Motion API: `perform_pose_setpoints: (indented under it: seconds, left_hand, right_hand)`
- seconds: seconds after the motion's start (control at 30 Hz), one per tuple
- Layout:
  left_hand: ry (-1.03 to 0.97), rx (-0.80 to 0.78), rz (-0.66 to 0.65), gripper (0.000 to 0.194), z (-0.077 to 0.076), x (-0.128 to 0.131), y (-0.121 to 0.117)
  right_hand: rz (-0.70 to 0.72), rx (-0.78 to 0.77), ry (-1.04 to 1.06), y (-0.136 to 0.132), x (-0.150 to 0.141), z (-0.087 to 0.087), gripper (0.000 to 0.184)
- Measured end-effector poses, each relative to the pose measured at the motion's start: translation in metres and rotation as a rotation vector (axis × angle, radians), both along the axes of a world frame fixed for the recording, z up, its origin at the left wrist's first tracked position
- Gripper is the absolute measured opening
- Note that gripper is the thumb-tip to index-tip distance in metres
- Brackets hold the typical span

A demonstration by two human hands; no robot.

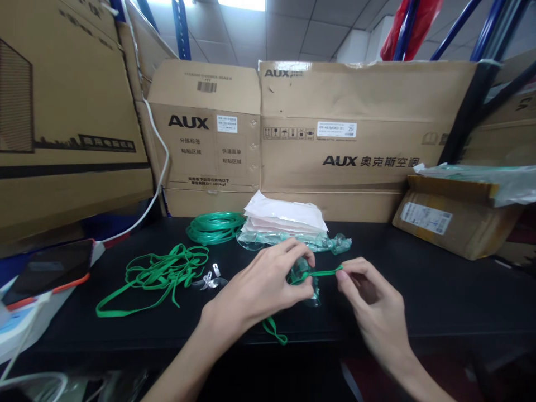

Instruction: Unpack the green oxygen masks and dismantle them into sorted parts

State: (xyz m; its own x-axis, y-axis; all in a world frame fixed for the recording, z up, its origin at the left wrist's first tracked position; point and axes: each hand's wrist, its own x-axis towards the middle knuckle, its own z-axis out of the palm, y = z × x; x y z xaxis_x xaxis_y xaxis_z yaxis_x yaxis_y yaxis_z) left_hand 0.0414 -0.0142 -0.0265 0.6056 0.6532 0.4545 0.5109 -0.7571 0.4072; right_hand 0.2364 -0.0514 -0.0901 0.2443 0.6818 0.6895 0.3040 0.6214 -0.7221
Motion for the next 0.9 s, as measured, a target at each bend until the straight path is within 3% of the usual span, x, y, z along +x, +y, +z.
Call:
perform_pose_setpoints:
  seconds: [0.13,0.3,0.43,0.63,0.9]
  left_hand:
    - [-0.001,0.023,0.033,0.016,-0.001,-0.006,0.005]
    - [0.0,0.03,0.033,0.02,0.001,-0.011,0.009]
    - [-0.053,0.023,-0.051,0.022,0.005,-0.01,0.006]
    - [-0.154,-0.012,-0.244,0.02,0.007,-0.002,-0.001]
    - [-0.103,0.072,-0.111,0.034,0.005,-0.007,0.004]
  right_hand:
    - [-0.086,-0.02,0.109,0.001,0.004,-0.001,0.018]
    - [-0.067,-0.062,0.1,0.003,0.006,-0.004,0.02]
    - [0.085,-0.205,0.022,0.003,0.004,0.001,0.018]
    - [0.326,-0.366,-0.002,0.002,0.003,0.008,0.036]
    - [0.305,-0.315,0.123,0.008,0.003,0.002,0.043]
